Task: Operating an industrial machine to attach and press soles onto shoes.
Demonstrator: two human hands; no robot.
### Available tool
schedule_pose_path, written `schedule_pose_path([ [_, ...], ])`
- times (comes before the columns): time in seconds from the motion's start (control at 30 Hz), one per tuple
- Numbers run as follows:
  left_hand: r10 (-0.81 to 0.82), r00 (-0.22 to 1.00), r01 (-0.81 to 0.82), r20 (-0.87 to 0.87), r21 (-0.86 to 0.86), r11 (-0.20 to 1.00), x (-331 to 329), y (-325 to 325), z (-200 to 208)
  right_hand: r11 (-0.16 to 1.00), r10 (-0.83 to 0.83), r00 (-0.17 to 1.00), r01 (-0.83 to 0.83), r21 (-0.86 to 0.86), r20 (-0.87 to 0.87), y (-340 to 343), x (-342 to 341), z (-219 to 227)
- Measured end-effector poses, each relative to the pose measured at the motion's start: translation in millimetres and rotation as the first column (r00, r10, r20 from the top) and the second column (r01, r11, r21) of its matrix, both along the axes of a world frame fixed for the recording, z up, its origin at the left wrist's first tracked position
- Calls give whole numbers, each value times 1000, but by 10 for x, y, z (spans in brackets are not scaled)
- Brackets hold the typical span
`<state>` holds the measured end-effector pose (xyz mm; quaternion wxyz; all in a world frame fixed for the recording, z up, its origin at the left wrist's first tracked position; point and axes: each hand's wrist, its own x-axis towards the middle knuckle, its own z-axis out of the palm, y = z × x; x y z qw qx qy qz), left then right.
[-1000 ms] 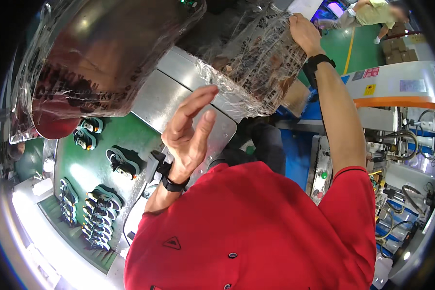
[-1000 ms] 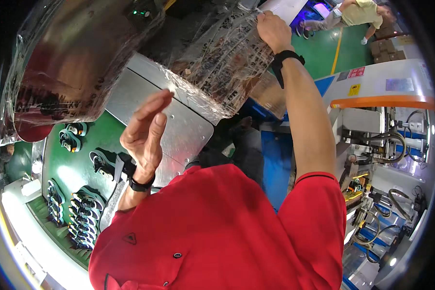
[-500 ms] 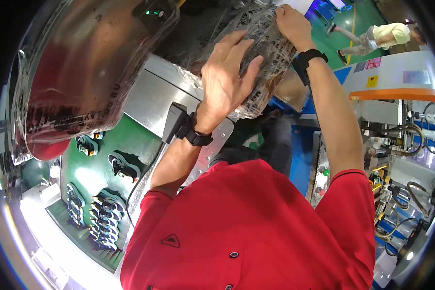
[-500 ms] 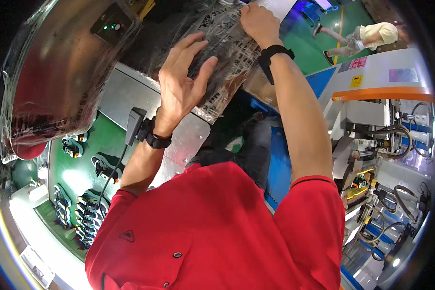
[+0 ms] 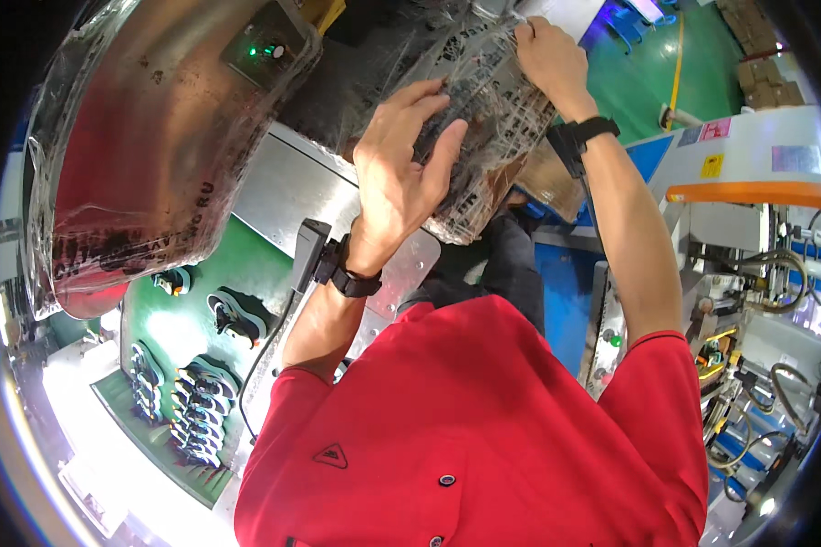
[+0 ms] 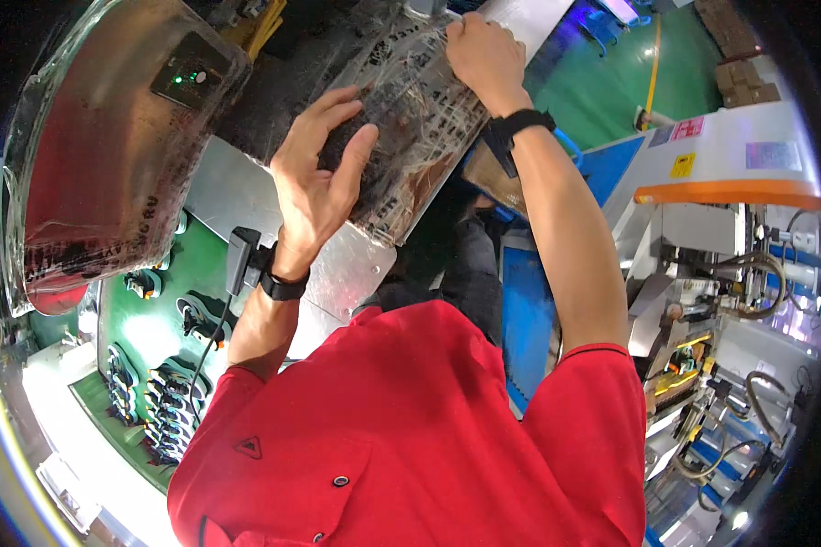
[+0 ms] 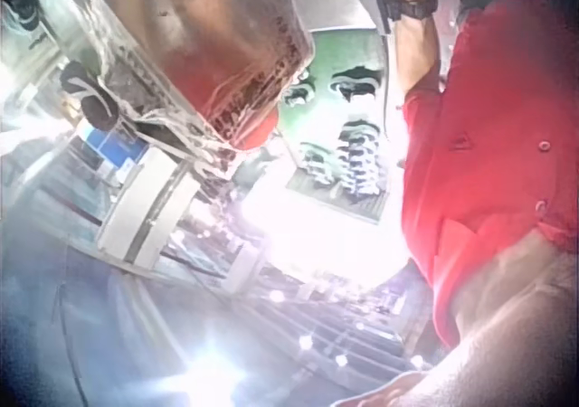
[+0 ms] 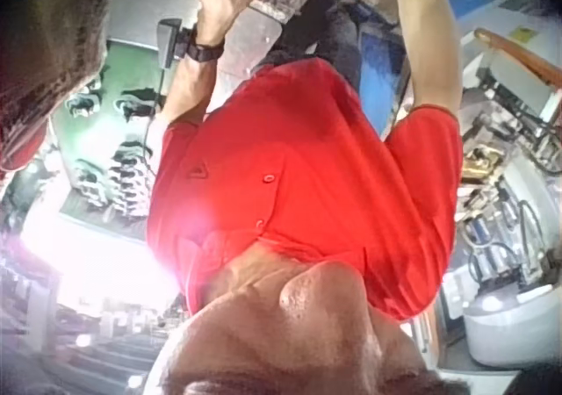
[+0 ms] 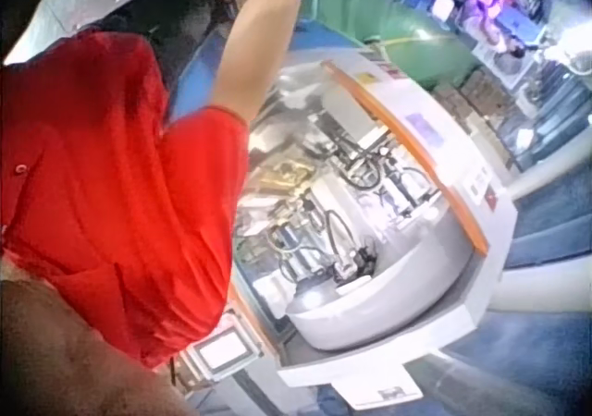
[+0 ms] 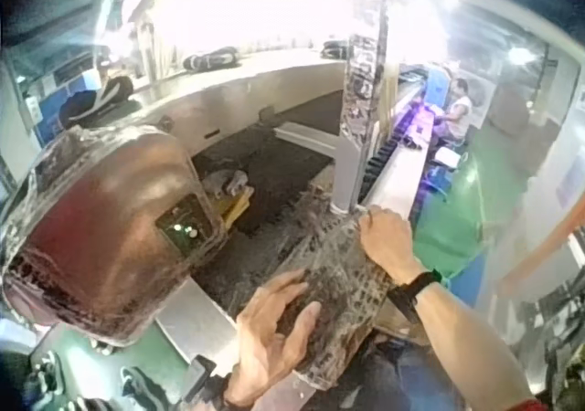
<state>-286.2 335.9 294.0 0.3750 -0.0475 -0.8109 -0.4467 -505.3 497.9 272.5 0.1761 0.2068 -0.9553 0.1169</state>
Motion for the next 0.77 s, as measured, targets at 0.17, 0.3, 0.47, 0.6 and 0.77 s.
schedule_pose_path([
  [0.17,22,1000,-22,8,11,1000,-20,1,36,993,51,997,-57,-101,-62,14,-35,-34],
  [0.3,18,1000,-17,19,-33,999,-9,60,6,993,44,999,-47,-111,-23,13,1,-27],
  [0.47,23,999,-19,47,-92,996,-32,91,5,998,-3,1000,4,-65,18,-5,23,35],
  [0.6,28,998,-21,62,-110,994,-20,87,6,992,43,999,-44,-120,-18,-51,184,219],
  [0.77,34,997,-27,63,-113,993,-30,96,-5,987,30,999,-35,-155,-38,-44,184,206],
])
